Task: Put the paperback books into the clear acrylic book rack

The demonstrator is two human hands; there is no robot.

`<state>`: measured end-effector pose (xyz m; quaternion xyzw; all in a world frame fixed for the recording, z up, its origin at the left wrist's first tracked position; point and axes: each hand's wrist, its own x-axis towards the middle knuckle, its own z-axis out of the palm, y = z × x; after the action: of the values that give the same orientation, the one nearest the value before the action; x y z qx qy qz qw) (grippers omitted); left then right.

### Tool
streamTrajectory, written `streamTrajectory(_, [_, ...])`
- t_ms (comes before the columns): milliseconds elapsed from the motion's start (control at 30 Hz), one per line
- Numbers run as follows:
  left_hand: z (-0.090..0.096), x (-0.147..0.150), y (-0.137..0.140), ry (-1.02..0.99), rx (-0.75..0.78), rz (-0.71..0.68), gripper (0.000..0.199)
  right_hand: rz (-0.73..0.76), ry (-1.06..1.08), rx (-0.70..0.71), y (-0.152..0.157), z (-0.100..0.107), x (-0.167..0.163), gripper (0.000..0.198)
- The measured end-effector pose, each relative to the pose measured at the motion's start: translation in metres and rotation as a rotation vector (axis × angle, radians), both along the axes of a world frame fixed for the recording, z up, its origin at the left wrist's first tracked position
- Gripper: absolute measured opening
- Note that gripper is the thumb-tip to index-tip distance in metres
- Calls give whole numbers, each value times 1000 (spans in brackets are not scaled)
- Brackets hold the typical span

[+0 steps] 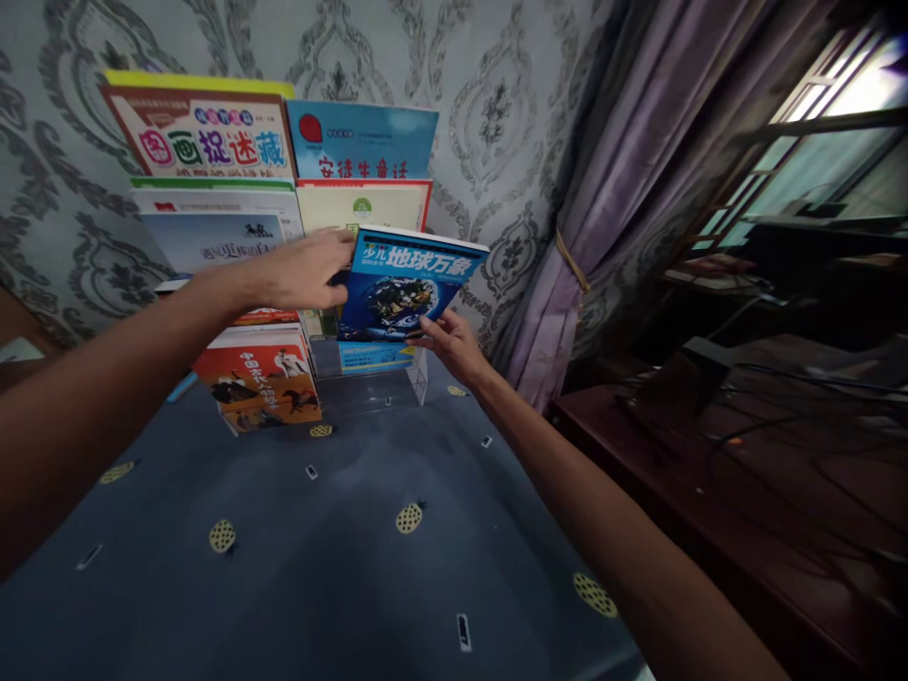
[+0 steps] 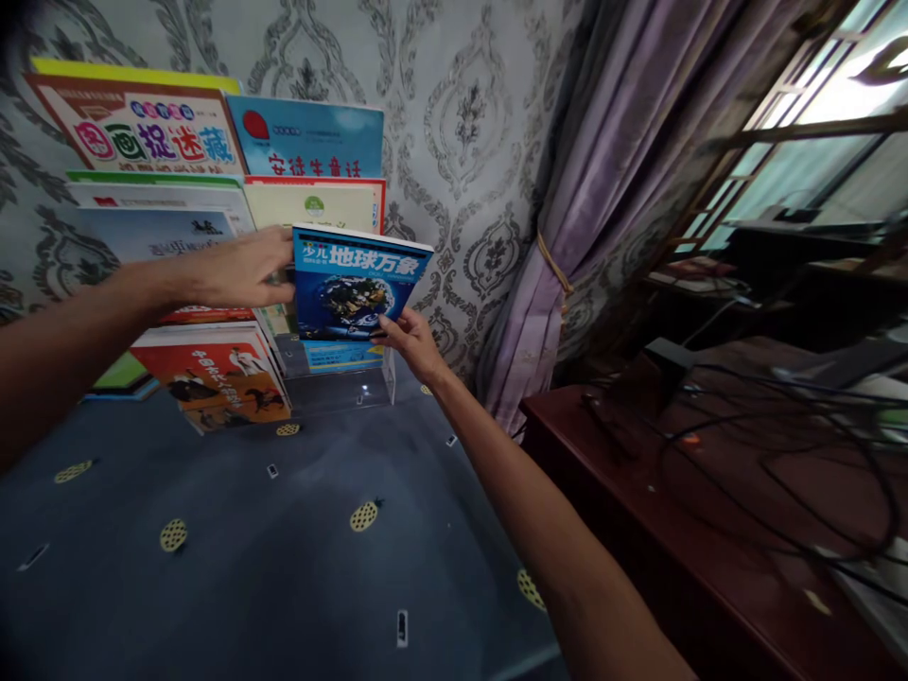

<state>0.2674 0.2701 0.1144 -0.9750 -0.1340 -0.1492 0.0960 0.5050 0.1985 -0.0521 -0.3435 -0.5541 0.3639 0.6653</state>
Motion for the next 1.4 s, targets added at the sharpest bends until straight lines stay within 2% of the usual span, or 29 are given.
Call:
streamTrajectory(100, [2,-3,-17,34,-57,8,40,-10,-14,-4,-1,0,0,42])
streamTrajectory(200, [1,-7,-30,-10,-117,82,38,-18,-21,-5,-2,0,-1,42])
streamTrajectory(333, [-3,-10,-37,-114,-94,147,26,-40,-20,7,-4,1,-3,42])
streamTrajectory(500, [-8,-14,-45,-245,-102,121,23,-52,-9,40,-14,6,-6,41])
streamTrajectory(667, [-18,-17,-58,-257,-119,175,20,-18,-43,-30,-25,3,-4,44])
streamTrajectory(1033, [-65,-11,-85,-210,-144,501,20,32,-84,-160,-30,-28,-1,44])
streamTrajectory(1233, [-97,-10,-81,-217,-194,555,22,25,-161,-149,-24,-42,0,37])
streamTrajectory(1400, [-117,-9,-75,-252,-219,574,24,-74,-210,-75,-20,-45,-2,37])
